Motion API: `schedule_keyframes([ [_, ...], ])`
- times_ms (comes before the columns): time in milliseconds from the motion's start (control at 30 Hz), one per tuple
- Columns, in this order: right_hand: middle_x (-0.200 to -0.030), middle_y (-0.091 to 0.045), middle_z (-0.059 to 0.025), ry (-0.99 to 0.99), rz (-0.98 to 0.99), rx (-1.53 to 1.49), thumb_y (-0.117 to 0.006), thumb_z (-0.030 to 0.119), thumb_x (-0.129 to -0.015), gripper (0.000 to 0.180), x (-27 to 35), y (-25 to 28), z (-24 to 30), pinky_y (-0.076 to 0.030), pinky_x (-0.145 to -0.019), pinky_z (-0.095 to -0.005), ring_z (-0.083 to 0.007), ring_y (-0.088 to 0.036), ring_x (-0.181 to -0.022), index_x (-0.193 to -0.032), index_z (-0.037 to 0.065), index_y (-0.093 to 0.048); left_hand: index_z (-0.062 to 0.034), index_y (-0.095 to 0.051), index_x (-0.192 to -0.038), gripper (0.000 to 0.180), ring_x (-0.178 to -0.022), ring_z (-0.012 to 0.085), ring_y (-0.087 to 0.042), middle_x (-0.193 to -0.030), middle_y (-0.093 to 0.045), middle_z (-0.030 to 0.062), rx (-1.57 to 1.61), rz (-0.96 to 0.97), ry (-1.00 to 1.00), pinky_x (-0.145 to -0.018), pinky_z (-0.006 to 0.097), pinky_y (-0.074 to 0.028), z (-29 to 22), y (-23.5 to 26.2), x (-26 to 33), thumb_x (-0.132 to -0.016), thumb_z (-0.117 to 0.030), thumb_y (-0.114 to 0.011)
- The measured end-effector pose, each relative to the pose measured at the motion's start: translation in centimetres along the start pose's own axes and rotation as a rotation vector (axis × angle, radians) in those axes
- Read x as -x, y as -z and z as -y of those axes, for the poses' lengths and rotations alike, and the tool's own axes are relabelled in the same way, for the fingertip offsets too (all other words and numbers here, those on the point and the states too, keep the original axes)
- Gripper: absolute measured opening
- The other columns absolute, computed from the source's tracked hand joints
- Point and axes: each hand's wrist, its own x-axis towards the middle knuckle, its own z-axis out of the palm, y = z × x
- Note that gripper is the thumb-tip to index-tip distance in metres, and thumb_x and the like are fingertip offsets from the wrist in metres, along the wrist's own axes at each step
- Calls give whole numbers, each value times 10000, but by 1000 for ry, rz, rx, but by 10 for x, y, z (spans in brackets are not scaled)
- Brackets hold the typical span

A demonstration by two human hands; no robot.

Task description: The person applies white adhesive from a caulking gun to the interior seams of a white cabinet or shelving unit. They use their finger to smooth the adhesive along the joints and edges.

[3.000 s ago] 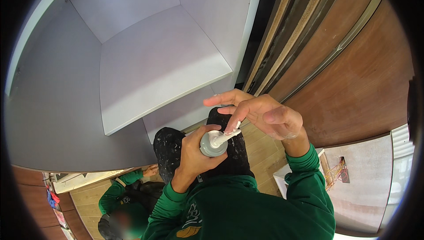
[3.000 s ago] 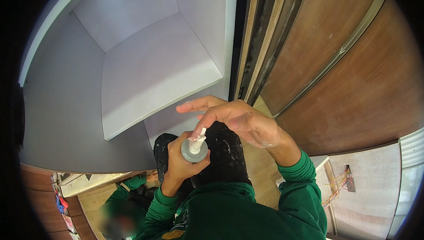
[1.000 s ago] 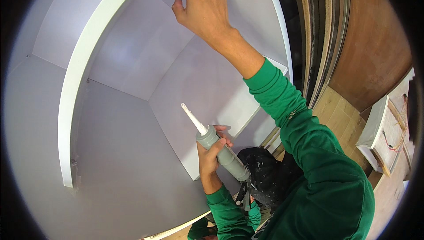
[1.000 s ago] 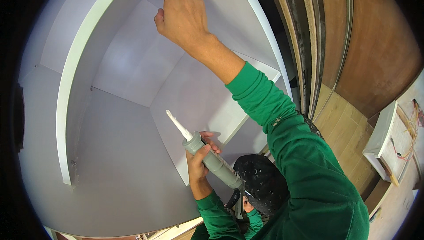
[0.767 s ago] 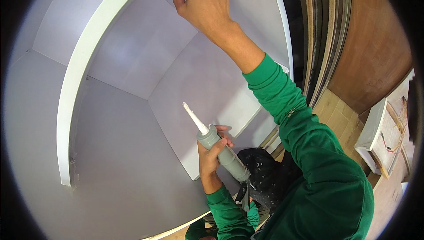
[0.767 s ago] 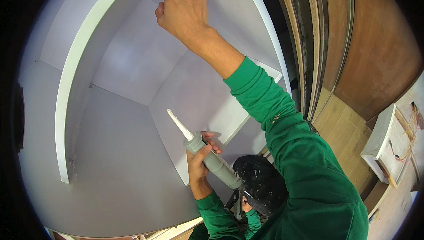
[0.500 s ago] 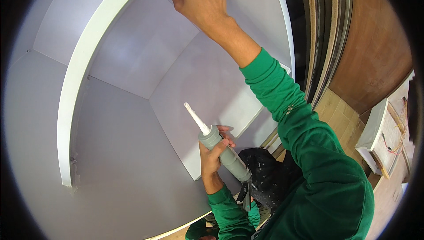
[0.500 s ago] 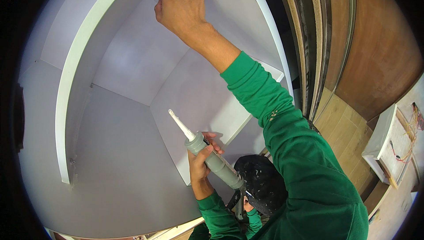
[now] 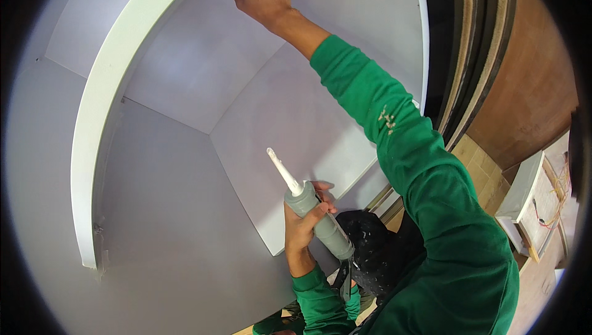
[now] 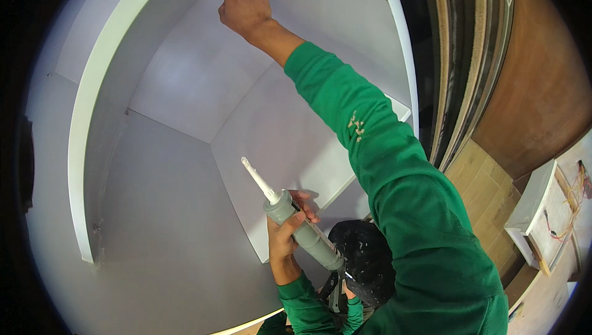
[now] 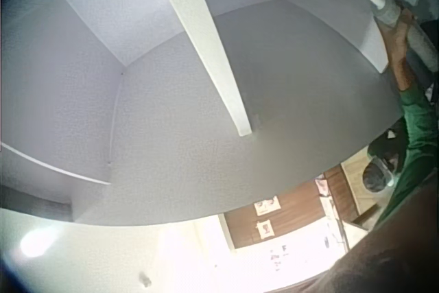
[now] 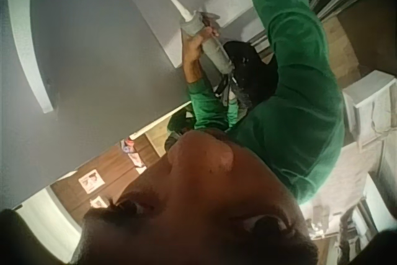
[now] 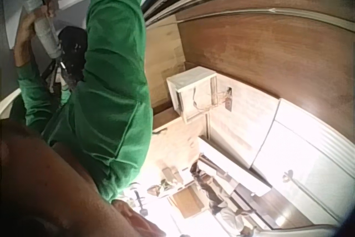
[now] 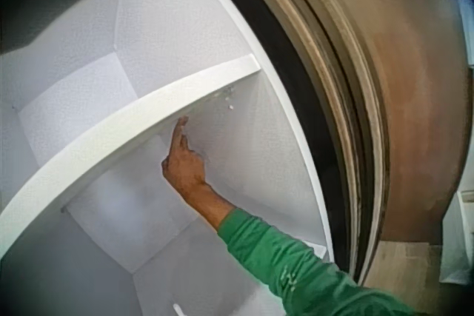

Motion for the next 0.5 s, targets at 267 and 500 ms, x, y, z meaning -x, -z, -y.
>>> schedule_keyframes([
  [267,-1014,-628,-217,17,338,84,-707,199,-803,1004,-18,-17,-18,-571,-733,-449,-334,-661,-821,-1572,-139,-158,83,-600,-1191,484,-752,208,-665,-854,-644,121,-45,51,5,-722,381,-597,6,1,-4,-791,-144,-753],
  [500,-967,-677,-173,50,100,-228,-685,254,-850,1005,72,99,6,-582,-741,-465,-353,-699,-811,-1588,-119,-112,87,-645,-1145,394,-723,194,-673,-828,-647,91,2,-2,-32,-691,329,-560,6,-1,-2,-806,-94,-729],
])
